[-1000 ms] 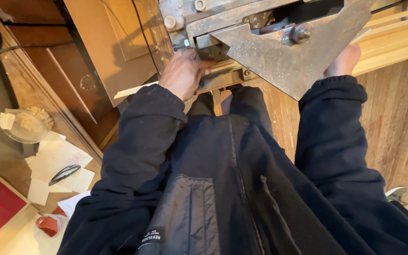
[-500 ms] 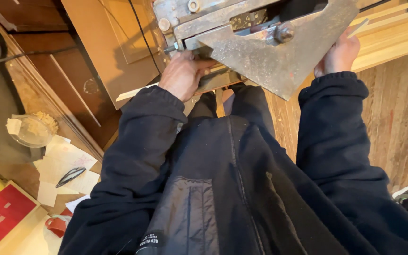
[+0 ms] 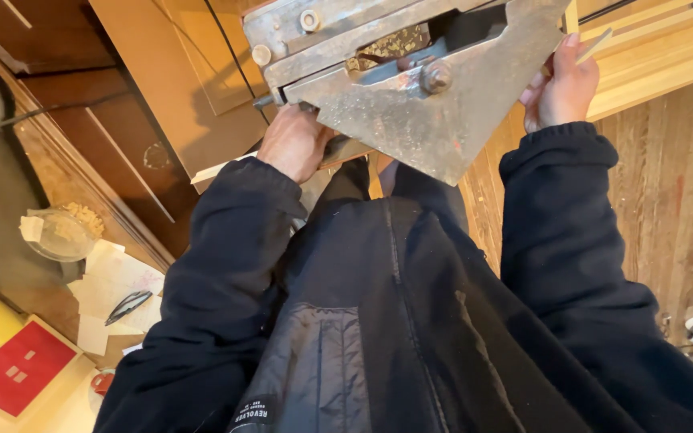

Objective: Joining wooden frame moldings using a specialized framing machine.

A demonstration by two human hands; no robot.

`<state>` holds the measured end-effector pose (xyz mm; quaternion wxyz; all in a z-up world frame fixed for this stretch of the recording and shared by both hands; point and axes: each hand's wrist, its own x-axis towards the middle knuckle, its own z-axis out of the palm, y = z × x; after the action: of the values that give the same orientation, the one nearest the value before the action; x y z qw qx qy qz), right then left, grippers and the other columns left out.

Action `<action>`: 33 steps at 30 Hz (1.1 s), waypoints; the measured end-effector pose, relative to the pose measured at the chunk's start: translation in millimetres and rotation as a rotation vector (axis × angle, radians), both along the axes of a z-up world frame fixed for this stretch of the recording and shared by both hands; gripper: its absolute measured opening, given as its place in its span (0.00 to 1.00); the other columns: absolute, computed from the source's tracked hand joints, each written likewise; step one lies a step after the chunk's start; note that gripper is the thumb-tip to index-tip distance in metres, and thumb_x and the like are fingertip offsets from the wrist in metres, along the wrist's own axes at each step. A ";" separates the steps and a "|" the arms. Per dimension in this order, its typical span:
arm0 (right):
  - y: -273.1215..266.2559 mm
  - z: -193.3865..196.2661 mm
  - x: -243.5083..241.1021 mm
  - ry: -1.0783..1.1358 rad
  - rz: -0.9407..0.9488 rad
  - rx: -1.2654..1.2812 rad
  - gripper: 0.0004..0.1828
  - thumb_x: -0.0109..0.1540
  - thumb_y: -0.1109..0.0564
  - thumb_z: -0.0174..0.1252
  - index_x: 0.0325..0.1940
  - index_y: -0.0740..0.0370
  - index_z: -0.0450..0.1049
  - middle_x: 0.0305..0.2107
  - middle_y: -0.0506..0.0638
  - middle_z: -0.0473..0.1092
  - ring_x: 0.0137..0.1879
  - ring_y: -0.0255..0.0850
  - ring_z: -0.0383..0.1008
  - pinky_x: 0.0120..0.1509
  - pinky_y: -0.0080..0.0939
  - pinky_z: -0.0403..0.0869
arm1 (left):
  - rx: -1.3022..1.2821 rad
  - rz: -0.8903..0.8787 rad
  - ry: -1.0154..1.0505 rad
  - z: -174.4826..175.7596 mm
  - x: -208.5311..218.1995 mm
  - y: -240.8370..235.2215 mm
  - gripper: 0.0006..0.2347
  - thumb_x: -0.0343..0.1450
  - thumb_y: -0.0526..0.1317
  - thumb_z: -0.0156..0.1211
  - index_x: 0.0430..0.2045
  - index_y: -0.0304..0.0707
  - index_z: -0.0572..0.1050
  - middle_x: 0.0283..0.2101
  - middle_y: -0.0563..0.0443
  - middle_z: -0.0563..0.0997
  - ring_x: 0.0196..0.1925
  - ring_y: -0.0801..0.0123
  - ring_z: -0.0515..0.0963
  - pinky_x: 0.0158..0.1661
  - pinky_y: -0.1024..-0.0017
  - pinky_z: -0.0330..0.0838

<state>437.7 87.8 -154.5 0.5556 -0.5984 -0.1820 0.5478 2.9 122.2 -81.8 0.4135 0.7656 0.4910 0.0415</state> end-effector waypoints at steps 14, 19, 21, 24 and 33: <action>7.8 30.4 -16.9 0.050 0.024 -0.056 0.16 0.78 0.46 0.47 0.59 0.62 0.63 0.48 0.59 0.72 0.53 0.56 0.85 0.55 0.55 0.86 | 0.011 0.032 -0.147 20.1 3.5 7.6 0.13 0.74 0.35 0.56 0.53 0.33 0.77 0.51 0.33 0.80 0.54 0.36 0.75 0.51 0.51 0.70; 7.0 36.7 -15.7 0.042 0.033 -0.074 0.16 0.78 0.46 0.46 0.57 0.62 0.64 0.46 0.58 0.72 0.52 0.55 0.85 0.54 0.54 0.86 | 0.011 -0.001 -0.133 19.2 3.6 6.7 0.10 0.74 0.35 0.57 0.48 0.36 0.79 0.49 0.34 0.81 0.52 0.36 0.76 0.51 0.51 0.71; 13.4 35.8 -14.9 0.038 0.043 -0.081 0.17 0.78 0.45 0.46 0.57 0.62 0.65 0.46 0.56 0.74 0.49 0.54 0.83 0.47 0.49 0.83 | -0.057 0.054 -0.182 31.4 7.3 15.1 0.10 0.72 0.36 0.60 0.47 0.34 0.79 0.46 0.34 0.82 0.50 0.36 0.77 0.47 0.51 0.71; -1.7 30.7 -11.5 0.068 0.031 -0.137 0.18 0.77 0.46 0.45 0.58 0.63 0.67 0.43 0.54 0.73 0.45 0.47 0.82 0.48 0.47 0.83 | -0.052 0.030 -0.113 24.2 4.9 12.8 0.08 0.72 0.36 0.61 0.42 0.36 0.82 0.44 0.33 0.82 0.48 0.37 0.77 0.45 0.50 0.71; -51.9 177.9 -180.0 -0.894 0.694 0.105 0.12 0.68 0.61 0.52 0.56 0.60 0.72 0.41 0.54 0.72 0.45 0.47 0.74 0.49 0.44 0.74 | -0.035 0.099 -0.096 27.6 9.9 11.0 0.11 0.70 0.35 0.59 0.43 0.43 0.85 0.39 0.31 0.80 0.43 0.38 0.78 0.43 0.50 0.72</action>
<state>257.7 36.0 23.4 0.2407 -0.6488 -0.6125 0.3820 12.8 133.1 -54.2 0.4474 0.7302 0.5085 0.0902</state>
